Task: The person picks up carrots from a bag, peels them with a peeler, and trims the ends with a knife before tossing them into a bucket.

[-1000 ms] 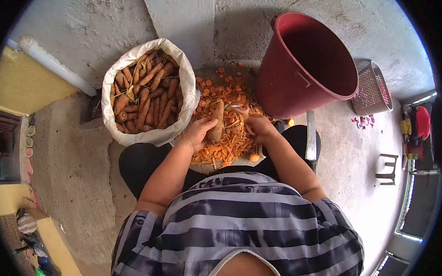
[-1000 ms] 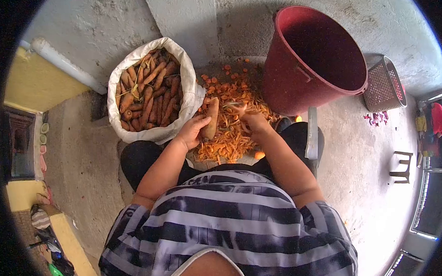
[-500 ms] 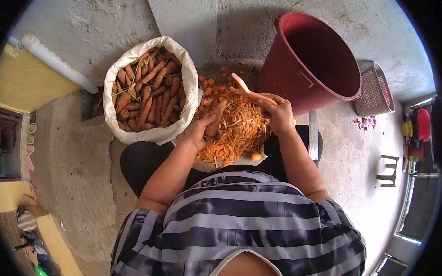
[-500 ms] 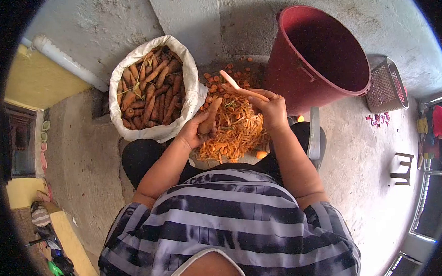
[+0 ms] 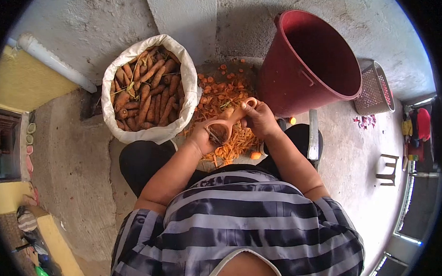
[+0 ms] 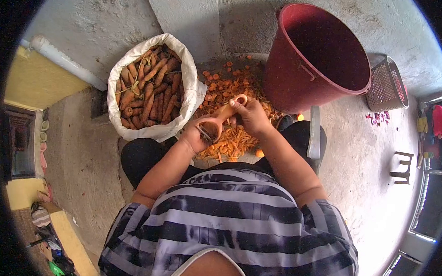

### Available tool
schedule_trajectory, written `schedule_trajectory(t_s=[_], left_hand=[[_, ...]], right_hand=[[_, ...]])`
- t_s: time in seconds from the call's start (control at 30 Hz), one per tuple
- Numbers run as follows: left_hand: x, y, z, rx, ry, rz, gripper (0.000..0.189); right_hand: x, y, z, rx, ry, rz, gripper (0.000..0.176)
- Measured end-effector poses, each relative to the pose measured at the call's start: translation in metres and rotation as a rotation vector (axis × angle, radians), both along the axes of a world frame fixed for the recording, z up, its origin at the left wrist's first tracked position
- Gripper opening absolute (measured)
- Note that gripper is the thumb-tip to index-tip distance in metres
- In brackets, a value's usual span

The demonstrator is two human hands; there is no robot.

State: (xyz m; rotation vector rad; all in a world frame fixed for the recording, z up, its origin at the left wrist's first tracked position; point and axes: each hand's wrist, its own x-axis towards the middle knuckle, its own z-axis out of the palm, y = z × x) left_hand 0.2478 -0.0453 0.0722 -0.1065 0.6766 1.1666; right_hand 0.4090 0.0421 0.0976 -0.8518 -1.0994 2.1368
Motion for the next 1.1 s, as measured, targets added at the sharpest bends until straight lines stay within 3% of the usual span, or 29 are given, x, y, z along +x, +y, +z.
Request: schedule_trajectory(t_s=[0.2,0.27,0.3,0.33,0.37,0.47,0.6,0.67,0.73,0.77,0.8,0.87,0.9,0.93,0.97,1.0,1.1], left_hand=[[-0.004,-0.008,-0.013,0.165,-0.099,-0.158,0.024],[-0.005,-0.01,-0.016,0.12,-0.076,-0.192,0.028],[-0.006,-0.01,-0.016,0.092,-0.051,-0.193,0.029],[-0.008,-0.011,-0.017,0.061,-0.024,-0.194,0.03],[-0.012,-0.01,-0.02,0.043,-0.023,-0.175,0.03],[-0.011,-0.007,-0.027,-0.011,-0.014,-0.13,0.031],[-0.008,-0.004,-0.035,0.002,0.035,-0.148,0.026],[-0.005,-0.004,-0.036,0.03,-0.005,-0.138,0.025],[0.0,-0.007,-0.027,0.042,-0.089,-0.088,0.025],[0.002,-0.007,-0.028,-0.07,0.076,-0.07,0.028],[0.0,-0.008,-0.028,-0.044,0.009,-0.114,0.029],[-0.005,-0.01,-0.028,0.009,-0.127,-0.201,0.03],[-0.005,-0.01,-0.027,-0.015,-0.092,-0.193,0.03],[-0.006,-0.01,-0.022,-0.039,-0.056,-0.185,0.031],[-0.008,-0.008,-0.017,-0.062,-0.017,-0.176,0.031],[-0.009,-0.007,-0.016,-0.087,0.017,-0.168,0.032],[-0.011,-0.005,-0.029,-0.073,-0.065,-0.156,0.033]], right_hand=[[0.003,0.026,-0.017,-0.021,-0.063,-0.101,0.019],[0.029,0.065,-0.038,0.013,-0.151,-0.431,0.011],[0.047,0.088,-0.051,0.236,-0.495,-0.466,0.006],[0.057,0.084,-0.033,0.224,-0.449,-0.561,0.01],[0.066,0.1,-0.048,0.216,-0.6,-0.725,0.012],[0.045,0.075,-0.012,0.169,-0.291,-0.73,0.012],[0.0,0.011,0.004,0.11,-0.159,-0.222,0.018],[-0.013,-0.007,0.001,-0.069,0.004,-0.042,0.017],[-0.018,-0.006,0.0,-0.076,-0.019,-0.041,0.018],[-0.016,0.002,-0.012,-0.113,-0.006,-0.093,0.016],[-0.011,0.015,-0.029,-0.149,0.007,-0.146,0.014],[0.01,0.053,-0.058,-0.026,-0.09,-0.431,0.013],[0.03,0.071,-0.068,0.199,-0.31,-0.437,0.013],[0.043,0.077,-0.053,0.109,-0.444,-0.45,0.013],[0.051,0.086,-0.061,0.105,-0.418,-0.664,0.014],[0.054,0.088,-0.056,0.191,-0.469,-0.737,0.013],[0.041,0.069,-0.049,0.142,-0.219,-0.647,0.015]])
